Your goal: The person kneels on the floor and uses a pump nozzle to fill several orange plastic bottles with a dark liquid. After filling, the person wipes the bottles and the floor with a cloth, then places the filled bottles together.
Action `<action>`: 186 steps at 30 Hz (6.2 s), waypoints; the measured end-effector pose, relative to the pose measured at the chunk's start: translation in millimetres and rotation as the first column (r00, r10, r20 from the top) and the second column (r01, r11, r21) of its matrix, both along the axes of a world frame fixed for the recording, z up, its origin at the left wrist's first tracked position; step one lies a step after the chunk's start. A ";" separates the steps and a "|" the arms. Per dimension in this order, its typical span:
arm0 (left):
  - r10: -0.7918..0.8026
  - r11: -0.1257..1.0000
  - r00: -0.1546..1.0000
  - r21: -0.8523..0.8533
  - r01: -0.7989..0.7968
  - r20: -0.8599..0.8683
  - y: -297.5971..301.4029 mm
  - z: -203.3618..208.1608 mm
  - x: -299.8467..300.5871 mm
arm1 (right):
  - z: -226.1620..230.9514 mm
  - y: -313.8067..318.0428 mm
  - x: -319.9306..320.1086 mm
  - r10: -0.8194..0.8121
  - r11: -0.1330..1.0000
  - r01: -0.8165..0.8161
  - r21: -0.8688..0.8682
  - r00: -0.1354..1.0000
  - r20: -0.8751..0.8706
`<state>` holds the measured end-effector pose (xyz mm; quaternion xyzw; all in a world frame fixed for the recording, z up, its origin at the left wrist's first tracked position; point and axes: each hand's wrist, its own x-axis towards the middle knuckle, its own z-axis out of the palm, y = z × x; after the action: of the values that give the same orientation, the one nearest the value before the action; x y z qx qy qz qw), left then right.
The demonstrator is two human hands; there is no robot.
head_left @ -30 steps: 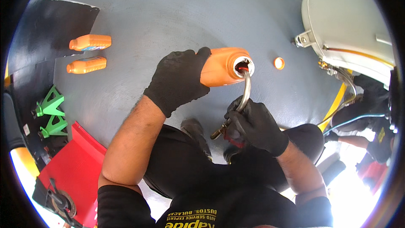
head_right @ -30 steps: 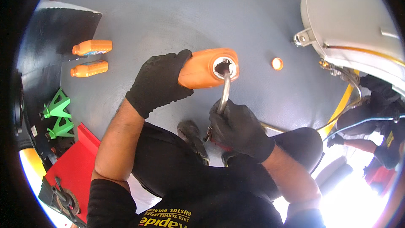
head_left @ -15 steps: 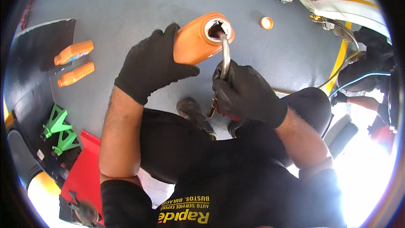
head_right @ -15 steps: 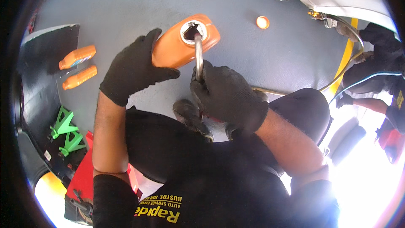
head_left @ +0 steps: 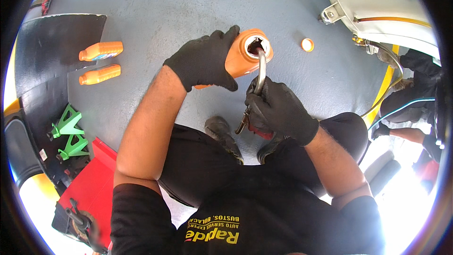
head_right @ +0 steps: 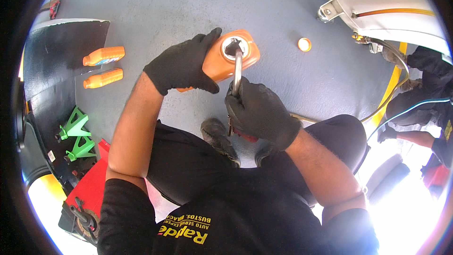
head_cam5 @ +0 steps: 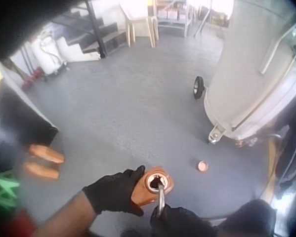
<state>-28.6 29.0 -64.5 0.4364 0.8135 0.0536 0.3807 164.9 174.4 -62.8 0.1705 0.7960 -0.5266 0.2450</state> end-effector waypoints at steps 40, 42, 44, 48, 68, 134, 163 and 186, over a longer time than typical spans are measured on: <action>-0.034 0.999 0.999 -0.033 0.034 -0.002 15.5 -21.1 -1.5 | -22.2 -8.3 8.3 0.061 0.992 -0.034 0.121 0.972 -0.227; -0.030 0.996 0.999 -0.080 0.030 0.012 17.1 -19.4 -1.9 | -21.4 -8.0 8.5 0.012 0.997 -0.001 0.077 0.989 -0.145; -0.032 0.996 0.999 -0.077 0.033 0.012 18.0 -17.3 -2.3 | -19.9 -7.7 8.3 0.036 0.995 -0.019 0.102 0.985 -0.171; -0.022 0.999 1.000 -0.049 0.023 0.022 18.3 -15.8 -2.9 | -16.8 -7.8 6.9 0.010 0.996 0.005 0.087 0.984 -0.177; -0.018 0.998 0.999 -0.053 0.020 0.042 15.7 -20.1 -3.8 | -15.2 -9.3 3.6 0.001 0.998 0.005 0.059 0.994 -0.111; 0.264 0.924 0.873 0.153 -0.351 0.411 14.9 -3.0 25.3 | -42.5 -17.3 2.4 0.095 0.995 -0.081 0.062 0.958 -0.270; 0.139 0.981 0.889 0.063 -0.184 0.437 12.4 19.3 12.2 | -15.9 -0.1 -1.4 0.328 0.944 -0.329 0.025 0.944 0.022; 0.124 0.990 0.895 0.012 -0.143 0.428 16.2 18.7 7.1 | -23.8 11.4 4.9 0.354 0.928 -0.372 0.010 0.875 -0.330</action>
<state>-21.5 45.2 -45.9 0.3652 0.7373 0.1911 0.5352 169.7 185.8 -86.6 -0.0778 0.8289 -0.5132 0.2086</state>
